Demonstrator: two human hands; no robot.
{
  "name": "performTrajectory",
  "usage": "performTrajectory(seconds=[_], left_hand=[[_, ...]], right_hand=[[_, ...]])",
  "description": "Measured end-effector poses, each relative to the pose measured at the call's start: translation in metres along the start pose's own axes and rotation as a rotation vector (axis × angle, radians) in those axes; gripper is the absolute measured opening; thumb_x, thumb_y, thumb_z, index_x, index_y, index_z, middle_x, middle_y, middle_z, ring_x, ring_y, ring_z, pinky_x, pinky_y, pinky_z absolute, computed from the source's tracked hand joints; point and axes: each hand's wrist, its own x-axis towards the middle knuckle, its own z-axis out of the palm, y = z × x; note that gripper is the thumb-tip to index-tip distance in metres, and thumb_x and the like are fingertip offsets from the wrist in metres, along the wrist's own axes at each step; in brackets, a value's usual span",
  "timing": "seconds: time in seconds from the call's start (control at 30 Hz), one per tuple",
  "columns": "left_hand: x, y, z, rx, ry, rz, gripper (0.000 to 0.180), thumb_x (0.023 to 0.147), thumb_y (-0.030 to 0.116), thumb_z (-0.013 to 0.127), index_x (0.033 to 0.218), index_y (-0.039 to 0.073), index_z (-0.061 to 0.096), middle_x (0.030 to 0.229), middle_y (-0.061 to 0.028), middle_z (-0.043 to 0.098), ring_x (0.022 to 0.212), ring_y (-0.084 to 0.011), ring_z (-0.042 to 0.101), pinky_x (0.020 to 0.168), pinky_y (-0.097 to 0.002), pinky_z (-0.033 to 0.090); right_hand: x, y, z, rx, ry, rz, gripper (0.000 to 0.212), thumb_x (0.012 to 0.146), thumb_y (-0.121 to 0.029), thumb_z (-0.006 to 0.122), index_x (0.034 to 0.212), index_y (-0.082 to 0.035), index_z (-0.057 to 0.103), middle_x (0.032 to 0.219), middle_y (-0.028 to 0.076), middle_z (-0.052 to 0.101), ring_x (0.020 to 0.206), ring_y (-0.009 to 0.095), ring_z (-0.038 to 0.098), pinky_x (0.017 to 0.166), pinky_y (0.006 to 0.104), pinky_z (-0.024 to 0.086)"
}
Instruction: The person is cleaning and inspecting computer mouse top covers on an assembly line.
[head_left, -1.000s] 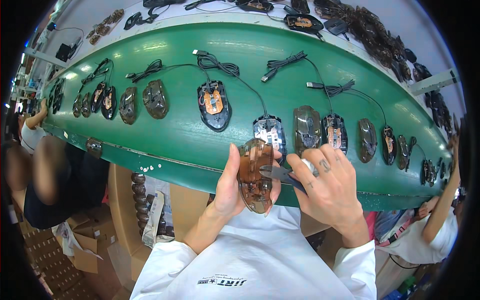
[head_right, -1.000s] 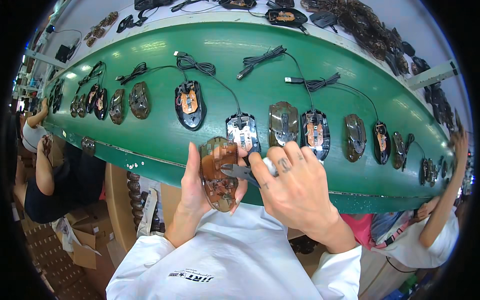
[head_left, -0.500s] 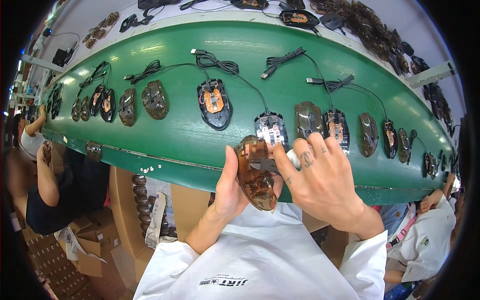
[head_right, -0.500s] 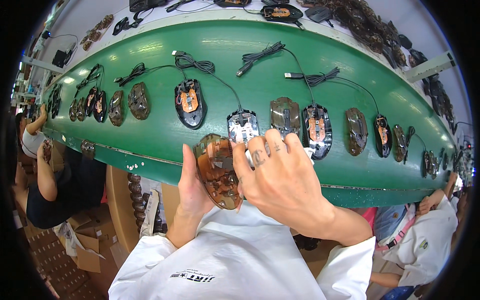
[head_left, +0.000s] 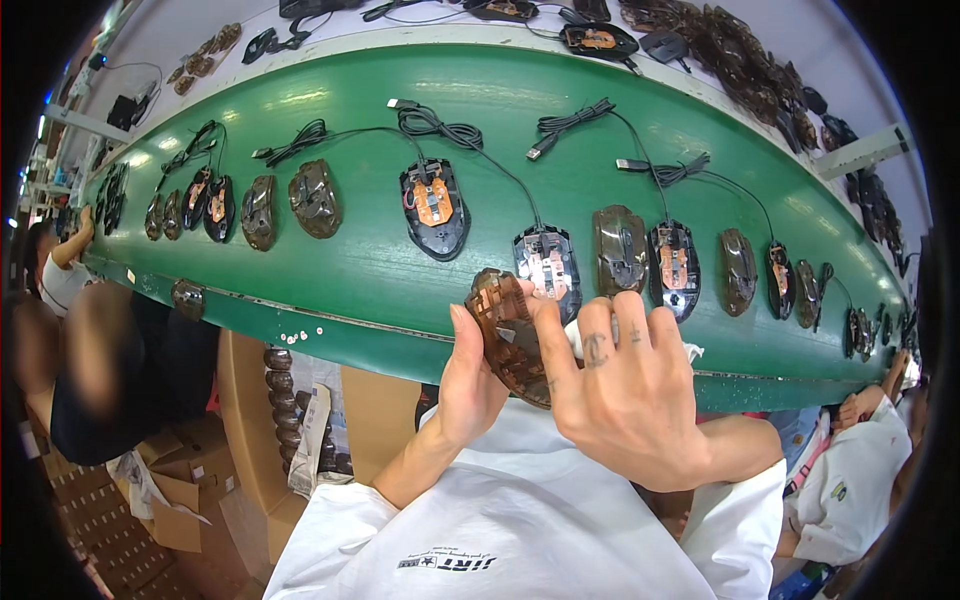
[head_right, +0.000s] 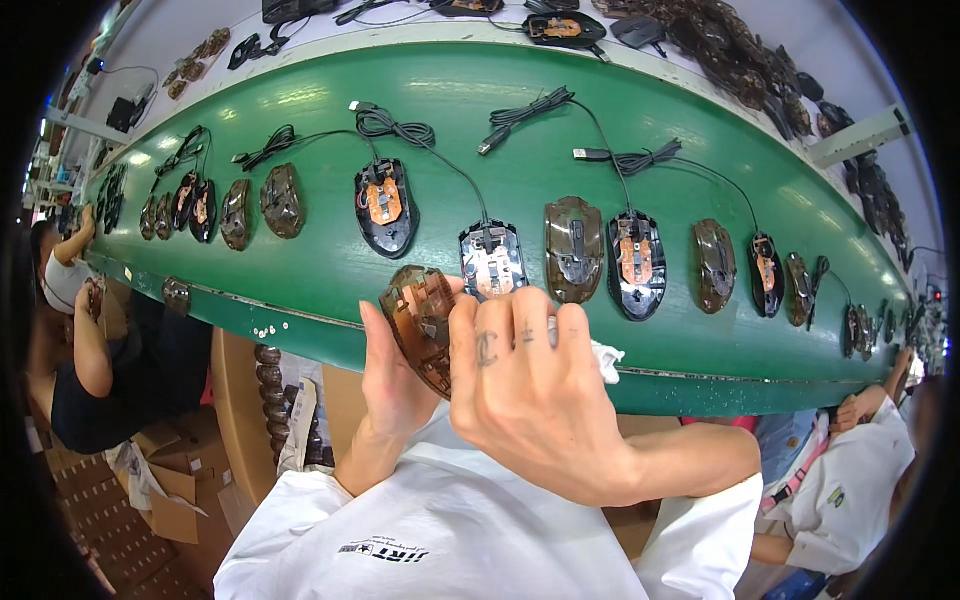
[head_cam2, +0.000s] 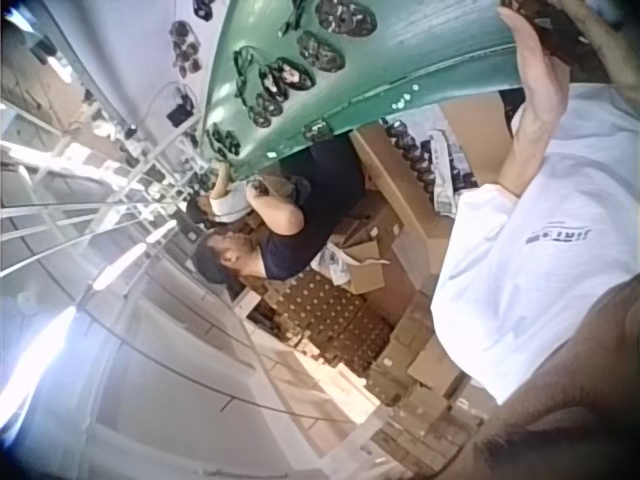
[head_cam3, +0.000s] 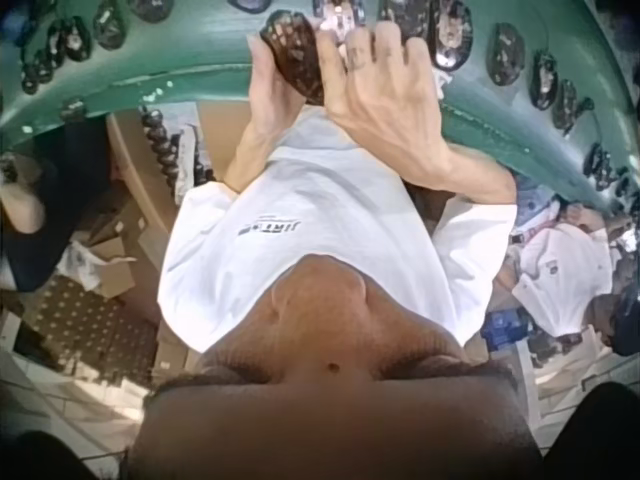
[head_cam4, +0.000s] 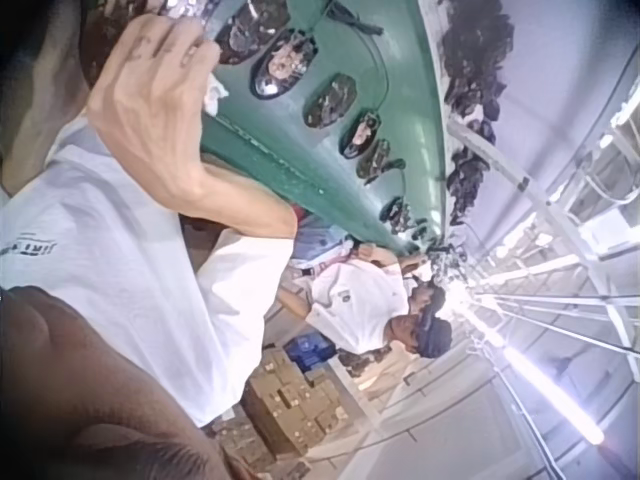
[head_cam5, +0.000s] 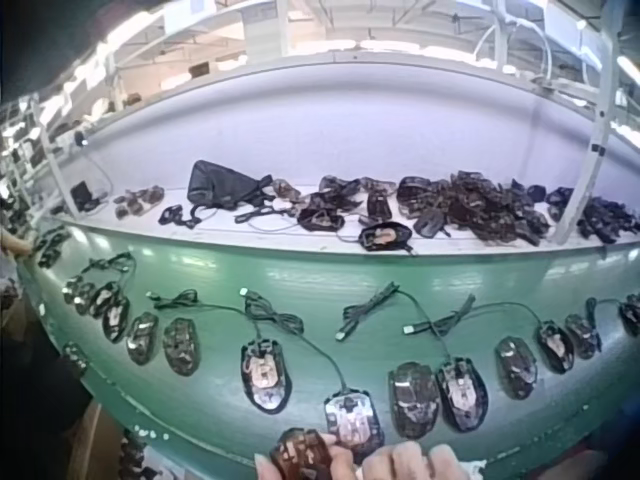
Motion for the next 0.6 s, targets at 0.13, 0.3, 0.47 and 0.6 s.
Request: performTrajectory(seconds=[0.13, 0.3, 0.47, 0.6], left_hand=[[-0.004, 0.001, 0.003, 0.102, 0.101, 0.059, 0.078, 0.101, 0.066, 0.02, 0.139, 0.003, 0.047, 0.129, -0.0094, 0.062, 0.115, -0.0178, 0.06, 0.099, -0.0331, 0.046], [-0.002, -0.002, -0.005, 0.004, 0.007, 0.051, 0.077, 0.102, 0.065, 0.022, 0.139, 0.003, 0.047, 0.127, -0.0086, 0.062, 0.114, -0.0179, 0.06, 0.098, -0.0327, 0.046], [-0.003, 0.0, -0.007, 0.102, 0.075, 0.075, 0.076, 0.102, 0.064, 0.022, 0.138, 0.002, 0.047, 0.124, -0.0076, 0.063, 0.113, -0.0183, 0.061, 0.098, -0.0323, 0.046], [-0.001, 0.01, 0.005, 0.148, 0.217, 0.022, 0.074, 0.102, 0.064, 0.024, 0.134, 0.002, 0.05, 0.116, -0.009, 0.065, 0.112, -0.0184, 0.06, 0.096, -0.0333, 0.047]], right_hand=[[0.002, -0.006, 0.001, -0.063, 0.01, -0.045, 0.035, 0.069, -0.002, 0.067, 0.102, 0.006, 0.067, 0.073, 0.014, 0.045, 0.063, 0.022, 0.034, 0.053, 0.0318, 0.029], [0.0, -0.009, -0.003, -0.083, -0.085, -0.033, 0.033, 0.069, -0.002, 0.067, 0.101, 0.007, 0.067, 0.071, 0.013, 0.044, 0.062, 0.021, 0.032, 0.051, 0.0305, 0.028], [-0.002, -0.016, 0.001, -0.135, -0.153, -0.011, 0.031, 0.071, -0.003, 0.068, 0.1, 0.007, 0.067, 0.071, 0.013, 0.044, 0.062, 0.02, 0.031, 0.05, 0.0294, 0.027], [-0.001, -0.013, 0.005, -0.1, -0.092, -0.02, 0.029, 0.072, -0.004, 0.069, 0.1, 0.005, 0.068, 0.07, 0.012, 0.046, 0.06, 0.019, 0.031, 0.05, 0.0289, 0.028]])
